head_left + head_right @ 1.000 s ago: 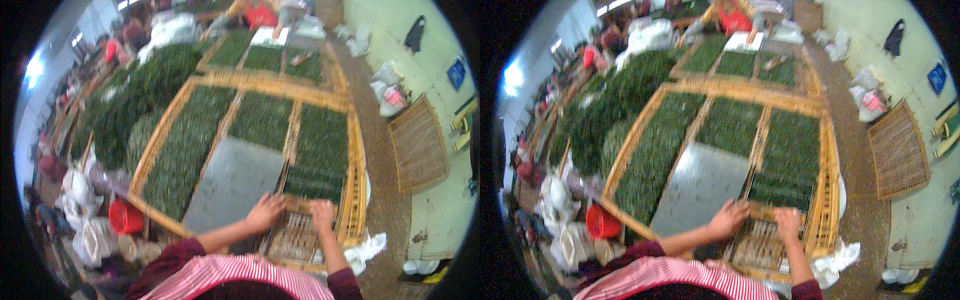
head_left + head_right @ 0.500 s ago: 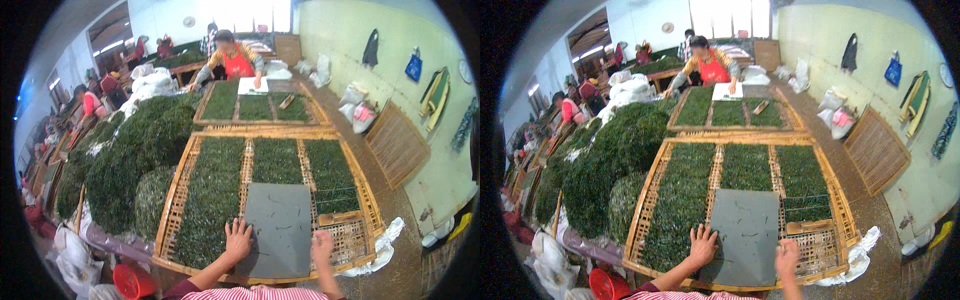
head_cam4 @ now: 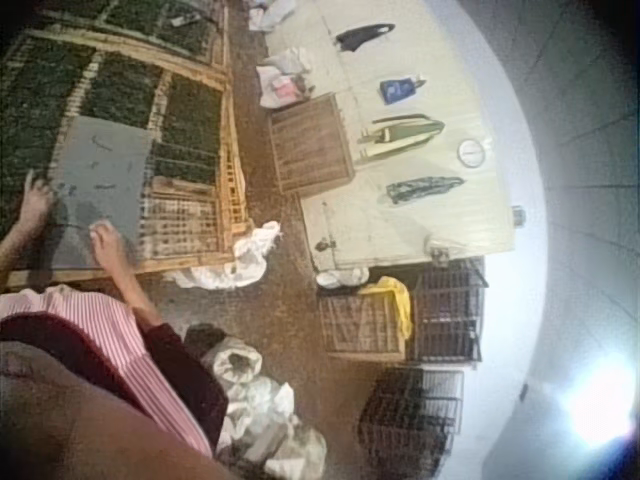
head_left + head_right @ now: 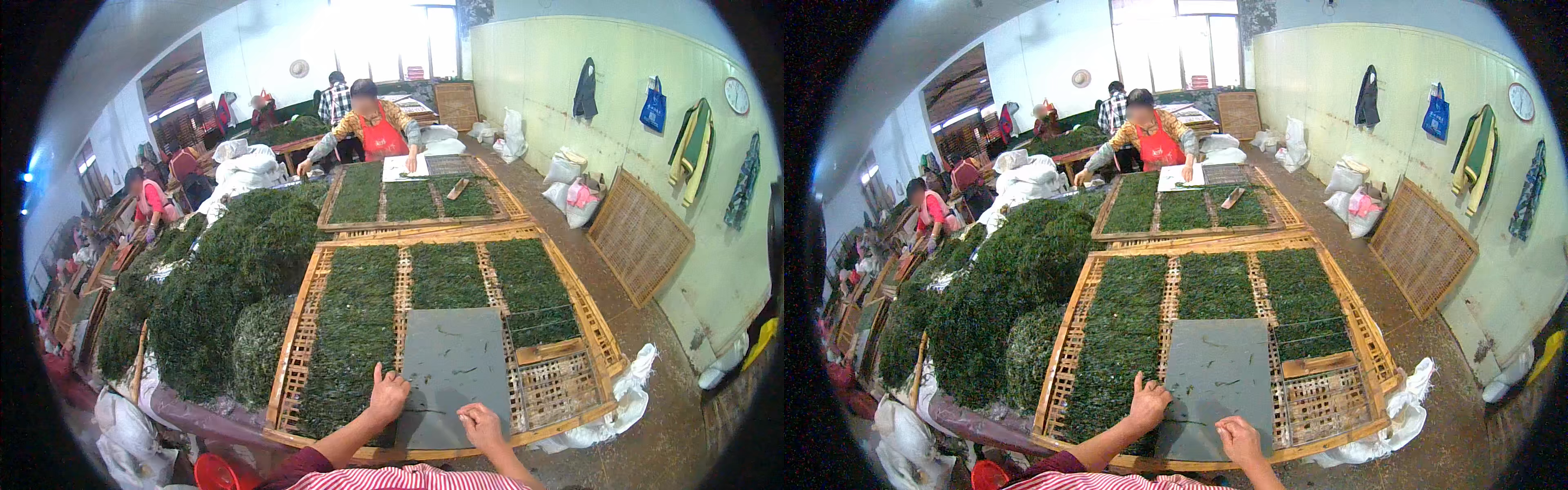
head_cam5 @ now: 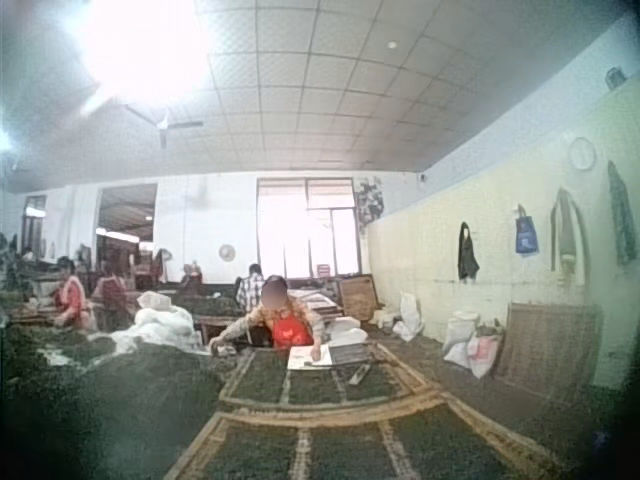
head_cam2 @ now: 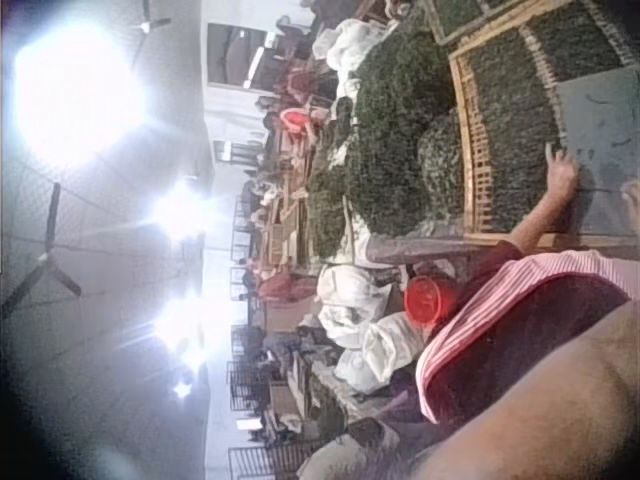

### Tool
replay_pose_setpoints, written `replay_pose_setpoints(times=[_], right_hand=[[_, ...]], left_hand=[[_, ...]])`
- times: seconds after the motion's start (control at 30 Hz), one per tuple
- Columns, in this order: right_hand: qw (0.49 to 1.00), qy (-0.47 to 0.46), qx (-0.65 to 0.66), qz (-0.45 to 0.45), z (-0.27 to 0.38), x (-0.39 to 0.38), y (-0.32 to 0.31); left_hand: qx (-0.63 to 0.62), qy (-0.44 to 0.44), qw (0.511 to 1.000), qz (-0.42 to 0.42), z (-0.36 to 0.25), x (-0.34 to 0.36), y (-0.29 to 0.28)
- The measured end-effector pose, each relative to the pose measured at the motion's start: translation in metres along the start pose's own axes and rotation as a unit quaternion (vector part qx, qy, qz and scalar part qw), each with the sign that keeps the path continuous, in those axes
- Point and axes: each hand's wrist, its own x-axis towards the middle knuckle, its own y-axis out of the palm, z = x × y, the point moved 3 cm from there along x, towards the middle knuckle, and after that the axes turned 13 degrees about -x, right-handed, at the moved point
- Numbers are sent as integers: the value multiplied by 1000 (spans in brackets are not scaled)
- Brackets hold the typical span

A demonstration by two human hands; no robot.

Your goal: The person repeatedly picks handfuls of green leaves from a large pile and places them into rectangular sections of a wooden tray. They use both hands to spread and flatten the leaves within each section, then move to the next empty section and repeat the process.

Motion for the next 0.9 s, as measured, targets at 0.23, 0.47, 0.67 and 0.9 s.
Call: replay_pose_setpoints(times=[0.23,0.47,0.67,0.9], right_hand=[[1000,-6,24,-6,-12,-4,2],[999,-39,15,12,24,16,23],[996,-70,-50,8,94,21,87],[995,-65,-37,64,249,16,249]], left_hand=[[-25,4,998,55,-15,18,10],[-51,-21,994,92,9,-2,-14],[26,-105,988,109,123,-67,-103],[88,-278,954,-71,390,-257,-196]])
